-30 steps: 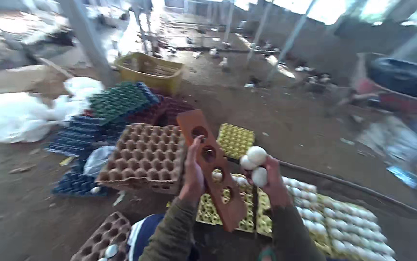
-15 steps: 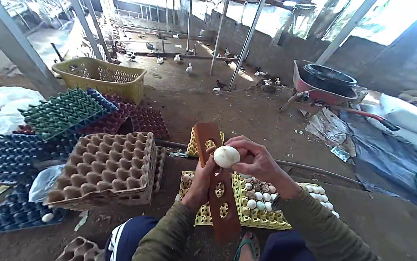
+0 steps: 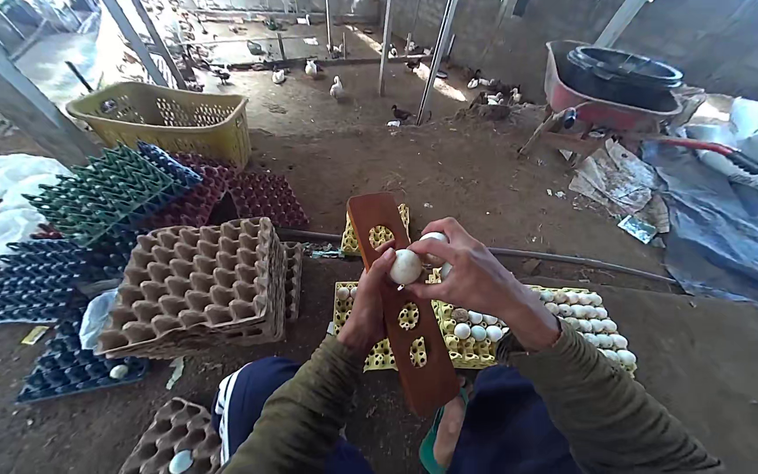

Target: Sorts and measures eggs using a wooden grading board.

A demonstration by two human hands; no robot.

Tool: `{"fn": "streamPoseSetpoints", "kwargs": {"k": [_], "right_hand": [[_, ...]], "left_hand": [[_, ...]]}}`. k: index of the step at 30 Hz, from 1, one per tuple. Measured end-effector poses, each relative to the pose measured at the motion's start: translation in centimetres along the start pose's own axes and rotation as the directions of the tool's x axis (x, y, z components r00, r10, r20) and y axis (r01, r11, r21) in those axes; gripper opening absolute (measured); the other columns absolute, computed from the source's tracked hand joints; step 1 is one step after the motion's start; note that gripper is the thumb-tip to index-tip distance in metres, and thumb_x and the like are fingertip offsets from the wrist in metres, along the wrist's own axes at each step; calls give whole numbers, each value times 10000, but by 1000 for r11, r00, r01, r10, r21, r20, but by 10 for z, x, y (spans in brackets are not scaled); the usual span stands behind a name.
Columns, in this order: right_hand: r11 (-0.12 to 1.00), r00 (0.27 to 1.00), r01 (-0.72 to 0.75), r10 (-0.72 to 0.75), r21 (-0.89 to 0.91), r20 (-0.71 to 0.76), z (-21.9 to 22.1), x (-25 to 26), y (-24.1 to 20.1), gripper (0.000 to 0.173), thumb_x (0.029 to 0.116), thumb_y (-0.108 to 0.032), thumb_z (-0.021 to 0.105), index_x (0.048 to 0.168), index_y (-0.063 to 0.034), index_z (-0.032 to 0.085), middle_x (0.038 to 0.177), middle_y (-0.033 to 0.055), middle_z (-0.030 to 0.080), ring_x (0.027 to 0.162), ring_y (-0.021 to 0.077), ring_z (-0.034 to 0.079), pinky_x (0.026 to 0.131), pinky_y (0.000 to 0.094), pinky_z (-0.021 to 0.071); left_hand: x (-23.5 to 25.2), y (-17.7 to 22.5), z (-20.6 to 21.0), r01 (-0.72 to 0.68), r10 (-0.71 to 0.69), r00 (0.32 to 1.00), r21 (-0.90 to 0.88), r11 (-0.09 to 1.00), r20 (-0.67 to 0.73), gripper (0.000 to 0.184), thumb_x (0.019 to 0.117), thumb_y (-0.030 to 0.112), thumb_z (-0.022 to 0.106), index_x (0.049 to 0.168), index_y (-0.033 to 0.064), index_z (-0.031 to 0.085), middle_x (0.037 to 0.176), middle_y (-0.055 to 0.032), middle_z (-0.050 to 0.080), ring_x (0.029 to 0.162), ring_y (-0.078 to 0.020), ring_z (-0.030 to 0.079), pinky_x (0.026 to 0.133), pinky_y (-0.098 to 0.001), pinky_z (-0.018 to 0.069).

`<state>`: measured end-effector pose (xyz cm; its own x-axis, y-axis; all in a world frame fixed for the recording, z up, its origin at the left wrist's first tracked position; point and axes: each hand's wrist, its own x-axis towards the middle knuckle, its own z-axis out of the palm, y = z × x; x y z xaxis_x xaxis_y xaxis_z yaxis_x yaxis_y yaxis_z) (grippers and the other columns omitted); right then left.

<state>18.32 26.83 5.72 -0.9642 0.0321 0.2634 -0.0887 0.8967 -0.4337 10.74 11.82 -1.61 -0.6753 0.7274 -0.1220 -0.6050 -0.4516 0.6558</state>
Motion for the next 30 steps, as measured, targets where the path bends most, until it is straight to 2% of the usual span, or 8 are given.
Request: {"fn": "streamPoseSetpoints", "kwargs": {"k": [8,11,14,21,24,27,29,30], "right_hand": [[998,996,-49,52,-35,77,5,-1,0,516,754,-541,853,1127,-194,766,1275,133,578,1075,239,635,821,426,579],[997,996,-68,70,-37,52,0,-6,-5,570,789,-670,756,1096,-191,770,1246,105,601,1031,216,652,776,421,581],[991,997,-72,74,-109,17,-3,-12,-13,568,794,-691,733,1082,-203,776,1261,114,601,1034,252,651,737,456,574],[982,992,-93,76,-165,-103,1,-34,-23,519,773,-562,822,1080,-147,768,1234,155,613,1025,321,653,710,485,576],[991,981,-74,53,-108,-186,4,-47,-15,523,757,-530,843,1106,-149,763,1259,163,614,1028,307,665,733,478,591],[996,945,-90,91,19,-314,1,-63,-10,511,747,-509,852,1111,-160,767,1255,138,616,1003,226,669,743,414,599],[948,917,-165,249,274,-310,-7,-78,-8,483,766,-450,850,1131,-148,756,1244,73,614,1004,132,652,769,319,594],[863,899,-201,351,464,-262,-10,-86,-5,458,780,-406,842,1136,-135,743,1203,28,631,962,86,662,751,272,605]], "left_hand": [[2,-3,2,-78,80,996,54,995,-38,463,980,281,433,1430,171,430,998,-113,695,804,-186,711,678,-329,613],[-2,-4,2,-151,153,988,179,972,7,544,1014,508,315,1427,181,449,1041,-55,704,870,-148,707,741,-331,607],[-5,-7,3,-249,257,966,244,937,-1,754,971,709,186,1416,176,481,1002,-41,732,832,-136,720,699,-321,613],[-8,-19,4,-390,375,921,288,875,110,955,846,902,199,1416,197,497,1105,4,723,961,-123,706,801,-333,604],[-9,-25,13,-398,377,917,325,858,128,961,806,933,241,1400,229,512,1090,50,719,970,-90,698,811,-315,601],[-9,-26,26,-310,306,949,386,869,73,821,965,741,78,1439,182,447,1110,12,701,988,-107,685,821,-324,593],[-8,-25,31,-255,263,964,374,892,30,807,993,670,13,1456,149,420,1107,-25,704,976,-135,694,808,-341,600],[-6,-26,32,-245,251,968,343,907,27,819,990,676,9,1457,139,413,1108,-43,706,974,-156,698,808,-359,602]]}}
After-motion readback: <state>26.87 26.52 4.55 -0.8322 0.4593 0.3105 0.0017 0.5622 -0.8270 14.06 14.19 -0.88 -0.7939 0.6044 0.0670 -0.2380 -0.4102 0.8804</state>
